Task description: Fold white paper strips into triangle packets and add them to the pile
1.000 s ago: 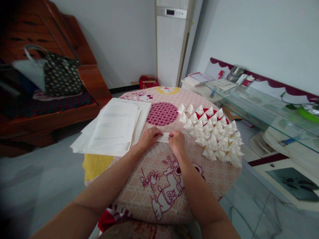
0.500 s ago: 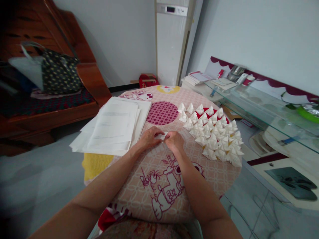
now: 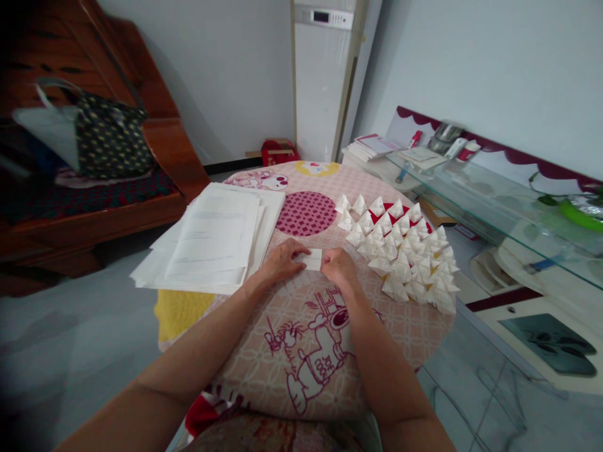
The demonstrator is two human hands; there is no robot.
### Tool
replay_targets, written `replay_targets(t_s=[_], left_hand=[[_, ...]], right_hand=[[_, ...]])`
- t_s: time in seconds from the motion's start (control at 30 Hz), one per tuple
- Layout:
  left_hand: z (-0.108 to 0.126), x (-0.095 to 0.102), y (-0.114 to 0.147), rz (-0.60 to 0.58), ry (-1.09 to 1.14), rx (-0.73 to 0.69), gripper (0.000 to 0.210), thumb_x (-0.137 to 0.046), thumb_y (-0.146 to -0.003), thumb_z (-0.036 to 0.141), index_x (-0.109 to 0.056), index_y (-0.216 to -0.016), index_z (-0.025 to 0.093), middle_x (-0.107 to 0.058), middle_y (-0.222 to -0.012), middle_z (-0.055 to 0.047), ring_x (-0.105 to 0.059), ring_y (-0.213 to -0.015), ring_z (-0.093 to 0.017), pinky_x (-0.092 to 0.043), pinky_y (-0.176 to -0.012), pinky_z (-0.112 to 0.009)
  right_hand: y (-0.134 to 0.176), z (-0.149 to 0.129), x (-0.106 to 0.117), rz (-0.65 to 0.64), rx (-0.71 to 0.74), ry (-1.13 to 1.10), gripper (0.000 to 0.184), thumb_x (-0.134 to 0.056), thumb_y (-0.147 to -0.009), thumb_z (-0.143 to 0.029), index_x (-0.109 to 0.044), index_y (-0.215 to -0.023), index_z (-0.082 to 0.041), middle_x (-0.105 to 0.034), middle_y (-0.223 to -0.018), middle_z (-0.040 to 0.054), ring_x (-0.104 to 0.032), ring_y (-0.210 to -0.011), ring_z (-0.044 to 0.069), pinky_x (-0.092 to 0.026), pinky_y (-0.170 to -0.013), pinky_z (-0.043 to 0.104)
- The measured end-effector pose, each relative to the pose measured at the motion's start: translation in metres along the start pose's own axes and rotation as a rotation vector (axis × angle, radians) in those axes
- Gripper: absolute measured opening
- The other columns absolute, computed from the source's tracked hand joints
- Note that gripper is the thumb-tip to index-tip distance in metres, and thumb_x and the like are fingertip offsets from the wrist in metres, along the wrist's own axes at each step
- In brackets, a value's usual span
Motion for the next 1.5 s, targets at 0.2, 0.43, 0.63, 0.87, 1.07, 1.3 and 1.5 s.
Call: replay_targets(t_s=[0.2, 0.43, 0.63, 0.87, 1.07, 1.3, 1.5], left_hand=[[0.0, -0.001, -0.001, 0.01, -0.011, -0.006, 0.038, -0.074, -0.075, 0.014, -0.078, -0.113, 0.021, -0.067, -0.103, -0.005, -0.063, -0.094, -0.02, -0.053, -0.093, -0.033], [0.005, -0.003, 0.0, 0.027, -0.022, 0.026, 0.037, -0.078, -0.074, 0.017, -0.077, -0.111, 0.021, -0.067, -0.105, -0.007, -0.063, -0.101, -0.024, -0.052, -0.096, -0.036], [0.001, 0.002, -0.002, -0.013, 0.02, 0.039, 0.048, -0.068, -0.068, 0.006, -0.078, -0.113, 0.018, -0.067, -0.102, -0.006, -0.063, -0.094, -0.02, -0.054, -0.091, -0.033], [-0.019, 0.007, -0.004, -0.085, 0.116, -0.018, 0.063, -0.055, -0.06, -0.002, -0.079, -0.115, 0.021, -0.07, -0.106, -0.005, -0.064, -0.093, -0.018, -0.056, -0.09, -0.033], [-0.029, 0.01, -0.004, -0.098, 0.19, -0.076, 0.065, -0.05, -0.059, -0.007, -0.078, -0.112, 0.017, -0.072, -0.109, -0.007, -0.067, -0.098, -0.017, -0.056, -0.09, -0.03], [-0.01, 0.019, -0.001, 0.072, 0.164, -0.041, 0.062, -0.046, -0.07, -0.005, -0.077, -0.118, 0.017, -0.075, -0.114, -0.008, -0.069, -0.102, -0.019, -0.056, -0.095, -0.034], [-0.007, 0.013, 0.001, 0.028, 0.066, -0.157, 0.055, -0.068, -0.077, 0.011, -0.069, -0.131, 0.021, -0.068, -0.138, -0.007, -0.061, -0.131, -0.027, -0.045, -0.118, -0.045]], right_hand=[[-0.001, 0.004, -0.003, 0.02, -0.04, -0.124, 0.008, -0.07, -0.08, -0.023, -0.076, -0.076, -0.022, -0.065, -0.058, -0.0035, -0.059, -0.056, 0.013, -0.039, -0.054, 0.023], [0.001, -0.01, -0.008, 0.075, -0.044, 0.072, 0.005, -0.079, -0.078, -0.027, -0.077, -0.078, -0.022, -0.074, -0.077, 0.0019, -0.065, -0.072, 0.017, -0.039, -0.063, 0.026], [0.001, -0.004, -0.008, 0.081, -0.019, 0.022, 0.007, -0.081, -0.075, -0.022, -0.074, -0.072, -0.022, -0.071, -0.071, 0.0, -0.062, -0.067, 0.015, -0.04, -0.063, 0.026], [-0.001, -0.002, -0.008, 0.072, -0.029, 0.0, 0.01, -0.081, -0.074, -0.021, -0.073, -0.069, -0.023, -0.069, -0.068, -0.0012, -0.062, -0.067, 0.015, -0.04, -0.062, 0.025], [0.0, -0.001, -0.007, 0.079, -0.023, -0.007, 0.009, -0.082, -0.072, -0.02, -0.073, -0.07, -0.021, -0.069, -0.069, -0.0008, -0.061, -0.066, 0.014, -0.041, -0.062, 0.025], [-0.001, 0.007, -0.007, 0.011, -0.12, -0.338, 0.011, -0.074, -0.078, -0.019, -0.076, -0.088, -0.018, -0.062, -0.055, -0.0037, -0.06, -0.054, 0.013, -0.041, -0.052, 0.022], [0.0, 0.005, -0.007, 0.002, -0.157, -0.571, 0.009, -0.071, -0.073, -0.016, -0.072, -0.082, -0.017, -0.061, -0.054, -0.0044, -0.053, -0.046, 0.01, -0.038, -0.045, 0.019]])
Point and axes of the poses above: each hand's wrist, its own y-axis away from the middle knuckle, its own x-axis out of the back of the hand, z = x × y, the point moved 1 cm from there along -y, towards the middle knuckle
